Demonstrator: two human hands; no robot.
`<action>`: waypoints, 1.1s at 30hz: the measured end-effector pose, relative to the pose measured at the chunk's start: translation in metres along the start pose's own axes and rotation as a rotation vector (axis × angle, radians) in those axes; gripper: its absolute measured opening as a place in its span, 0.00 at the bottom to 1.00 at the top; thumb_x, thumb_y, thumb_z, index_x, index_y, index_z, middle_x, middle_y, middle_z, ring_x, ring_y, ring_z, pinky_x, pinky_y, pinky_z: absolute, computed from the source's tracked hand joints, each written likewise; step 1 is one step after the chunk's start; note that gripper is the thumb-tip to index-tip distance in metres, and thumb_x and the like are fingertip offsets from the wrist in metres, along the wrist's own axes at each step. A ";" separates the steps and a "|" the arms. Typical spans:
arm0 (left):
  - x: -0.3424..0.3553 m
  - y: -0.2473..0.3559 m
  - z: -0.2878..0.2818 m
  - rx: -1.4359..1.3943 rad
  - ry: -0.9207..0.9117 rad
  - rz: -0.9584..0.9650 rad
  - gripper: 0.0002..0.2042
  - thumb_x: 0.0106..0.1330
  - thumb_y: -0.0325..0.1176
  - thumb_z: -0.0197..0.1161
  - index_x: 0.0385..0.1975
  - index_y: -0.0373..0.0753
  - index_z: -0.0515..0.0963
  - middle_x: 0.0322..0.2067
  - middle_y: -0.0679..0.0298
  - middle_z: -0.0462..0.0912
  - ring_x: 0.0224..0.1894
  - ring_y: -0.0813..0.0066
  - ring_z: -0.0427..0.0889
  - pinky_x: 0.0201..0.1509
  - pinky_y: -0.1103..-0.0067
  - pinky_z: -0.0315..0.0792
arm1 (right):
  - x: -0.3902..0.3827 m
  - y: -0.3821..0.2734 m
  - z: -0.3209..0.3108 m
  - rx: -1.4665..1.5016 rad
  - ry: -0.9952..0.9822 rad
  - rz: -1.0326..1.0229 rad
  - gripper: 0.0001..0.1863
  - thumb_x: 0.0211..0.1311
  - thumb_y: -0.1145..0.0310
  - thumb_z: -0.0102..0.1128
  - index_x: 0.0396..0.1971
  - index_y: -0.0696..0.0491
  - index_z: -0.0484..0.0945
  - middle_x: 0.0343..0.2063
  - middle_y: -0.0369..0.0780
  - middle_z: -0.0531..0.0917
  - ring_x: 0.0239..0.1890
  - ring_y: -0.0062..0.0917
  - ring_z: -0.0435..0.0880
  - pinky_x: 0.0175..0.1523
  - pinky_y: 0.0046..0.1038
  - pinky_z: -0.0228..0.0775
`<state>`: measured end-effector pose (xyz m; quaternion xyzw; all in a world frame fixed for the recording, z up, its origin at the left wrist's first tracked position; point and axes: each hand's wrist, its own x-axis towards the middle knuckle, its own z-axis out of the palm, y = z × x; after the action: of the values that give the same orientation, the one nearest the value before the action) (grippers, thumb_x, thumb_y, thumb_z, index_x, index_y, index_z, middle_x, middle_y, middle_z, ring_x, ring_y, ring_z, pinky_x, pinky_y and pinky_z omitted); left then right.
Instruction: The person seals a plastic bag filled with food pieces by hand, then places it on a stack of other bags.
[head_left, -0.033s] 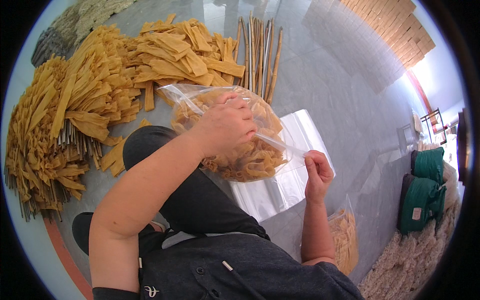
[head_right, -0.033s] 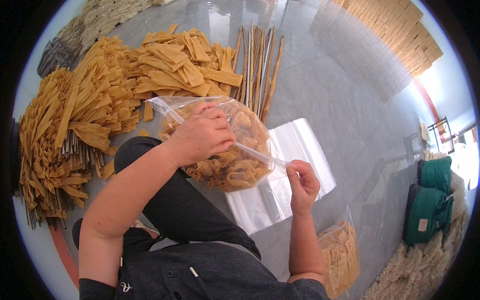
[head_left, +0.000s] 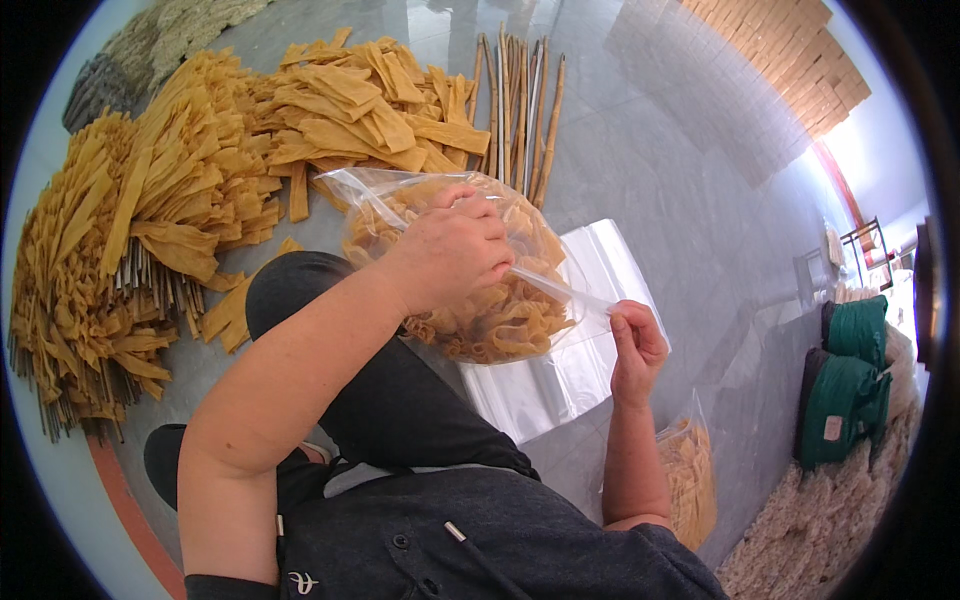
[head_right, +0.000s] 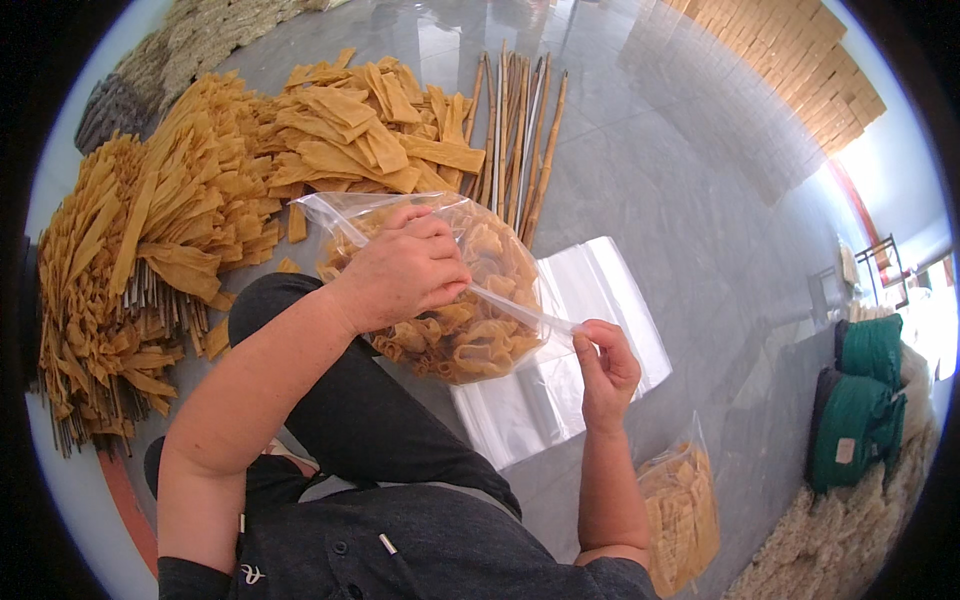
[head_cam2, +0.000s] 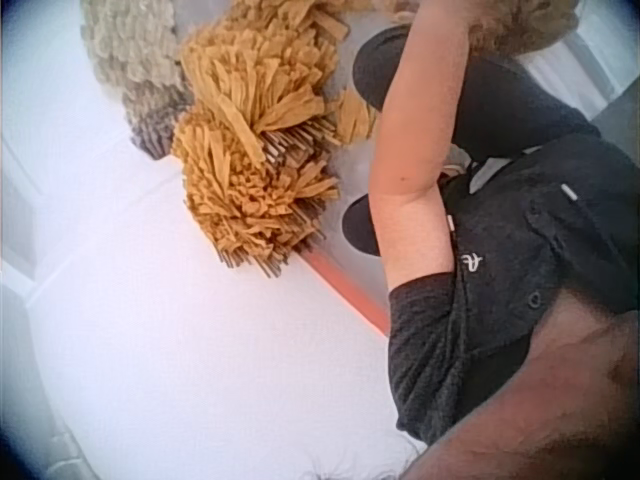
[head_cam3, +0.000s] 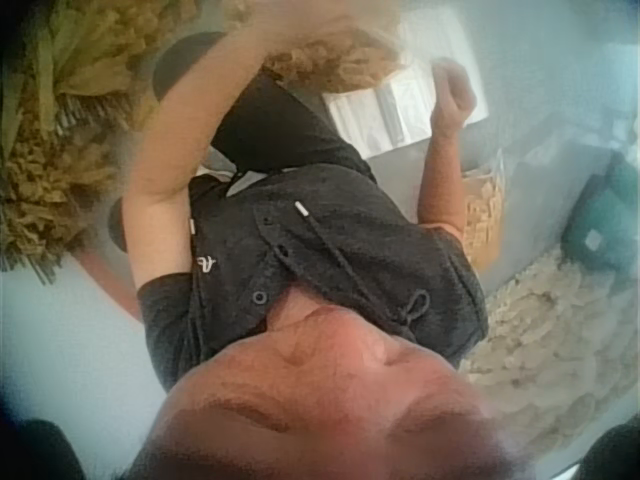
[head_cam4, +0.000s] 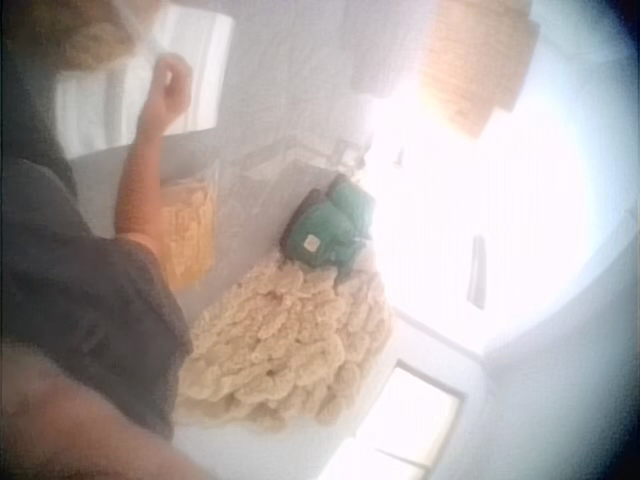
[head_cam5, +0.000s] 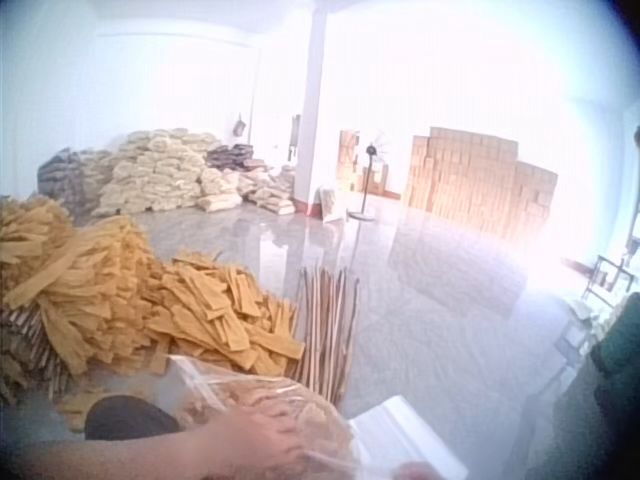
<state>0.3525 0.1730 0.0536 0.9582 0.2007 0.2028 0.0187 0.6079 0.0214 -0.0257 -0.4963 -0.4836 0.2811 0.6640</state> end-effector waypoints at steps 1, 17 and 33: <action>0.000 0.000 -0.001 -0.018 0.012 -0.014 0.07 0.57 0.40 0.66 0.32 0.48 0.82 0.34 0.73 0.80 0.48 0.73 0.74 0.66 0.68 0.58 | 0.001 -0.002 -0.001 -0.005 -0.017 -0.005 0.06 0.61 0.81 0.60 0.38 0.60 0.79 0.40 0.39 0.79 0.41 0.19 0.75 0.47 0.19 0.67; -0.022 -0.005 -0.017 -0.135 0.271 -0.176 0.15 0.56 0.40 0.69 0.42 0.45 0.83 0.41 0.67 0.79 0.50 0.65 0.73 0.59 0.69 0.65 | 0.046 -0.061 0.025 -0.851 -0.471 -0.070 0.08 0.53 0.70 0.67 0.22 0.55 0.78 0.20 0.38 0.80 0.21 0.30 0.77 0.30 0.30 0.67; -0.217 -0.118 -0.015 -1.132 0.537 -1.404 0.16 0.68 0.47 0.58 0.50 0.46 0.78 0.43 0.70 0.79 0.43 0.78 0.74 0.43 0.79 0.68 | 0.212 -0.091 0.199 -0.419 -0.802 0.201 0.12 0.58 0.66 0.63 0.18 0.53 0.76 0.17 0.27 0.74 0.20 0.10 0.67 0.26 0.17 0.56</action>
<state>0.1203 0.1951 -0.0295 0.3876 0.6015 0.4269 0.5529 0.4944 0.2475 0.1443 -0.5162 -0.6982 0.4099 0.2794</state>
